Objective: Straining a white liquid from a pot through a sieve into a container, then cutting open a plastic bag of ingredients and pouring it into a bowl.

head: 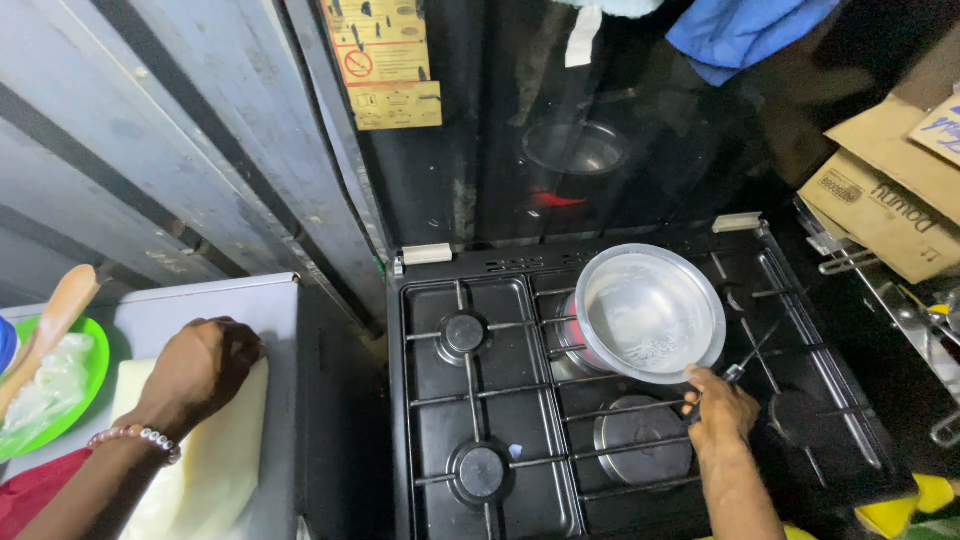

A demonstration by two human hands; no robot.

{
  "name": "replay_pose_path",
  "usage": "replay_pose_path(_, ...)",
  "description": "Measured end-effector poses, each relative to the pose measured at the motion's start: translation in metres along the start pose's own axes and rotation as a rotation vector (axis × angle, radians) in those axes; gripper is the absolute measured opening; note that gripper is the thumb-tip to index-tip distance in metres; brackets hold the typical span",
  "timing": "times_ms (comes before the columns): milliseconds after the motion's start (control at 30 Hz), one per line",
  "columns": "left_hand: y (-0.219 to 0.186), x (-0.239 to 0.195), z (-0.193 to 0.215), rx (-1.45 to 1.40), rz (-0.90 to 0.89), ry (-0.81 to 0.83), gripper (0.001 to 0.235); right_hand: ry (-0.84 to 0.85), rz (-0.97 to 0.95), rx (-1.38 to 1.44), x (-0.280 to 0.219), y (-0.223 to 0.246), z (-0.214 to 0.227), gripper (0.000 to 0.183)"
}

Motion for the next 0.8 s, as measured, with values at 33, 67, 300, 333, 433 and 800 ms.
replay_pose_path(33,-0.003,0.0,0.002,0.001,-0.004,0.002,0.028,-0.004,-0.002,0.0,0.002,-0.003,0.002,0.026)
replay_pose_path(67,-0.004,0.0,0.004,-0.003,0.031,0.02,0.026,0.001,-0.005,-0.039,0.004,-0.005,0.003,0.022)
replay_pose_path(300,-0.005,0.004,0.0,-0.01,0.013,0.019,0.03,0.185,0.056,0.014,-0.051,-0.041,0.025,0.017)
replay_pose_path(333,-0.009,0.002,0.005,-0.008,0.02,0.019,0.03,0.191,0.054,0.011,-0.071,-0.048,0.02,0.017)
replay_pose_path(433,-0.019,0.001,0.013,-0.032,0.086,0.058,0.028,0.305,0.012,0.087,-0.127,-0.066,0.002,0.026)
replay_pose_path(800,-0.019,0.002,0.015,-0.079,0.057,0.029,0.023,0.561,0.148,-0.3,-0.154,-0.061,-0.005,0.014)
Point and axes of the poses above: each hand's wrist, its own x-axis towards the middle knuckle, its own z-axis out of the back of the hand, y = z × x, the point moved 3 cm from there along x, towards the middle knuckle, and after that the axes turned 8 degrees about z, right-handed, at the moved point
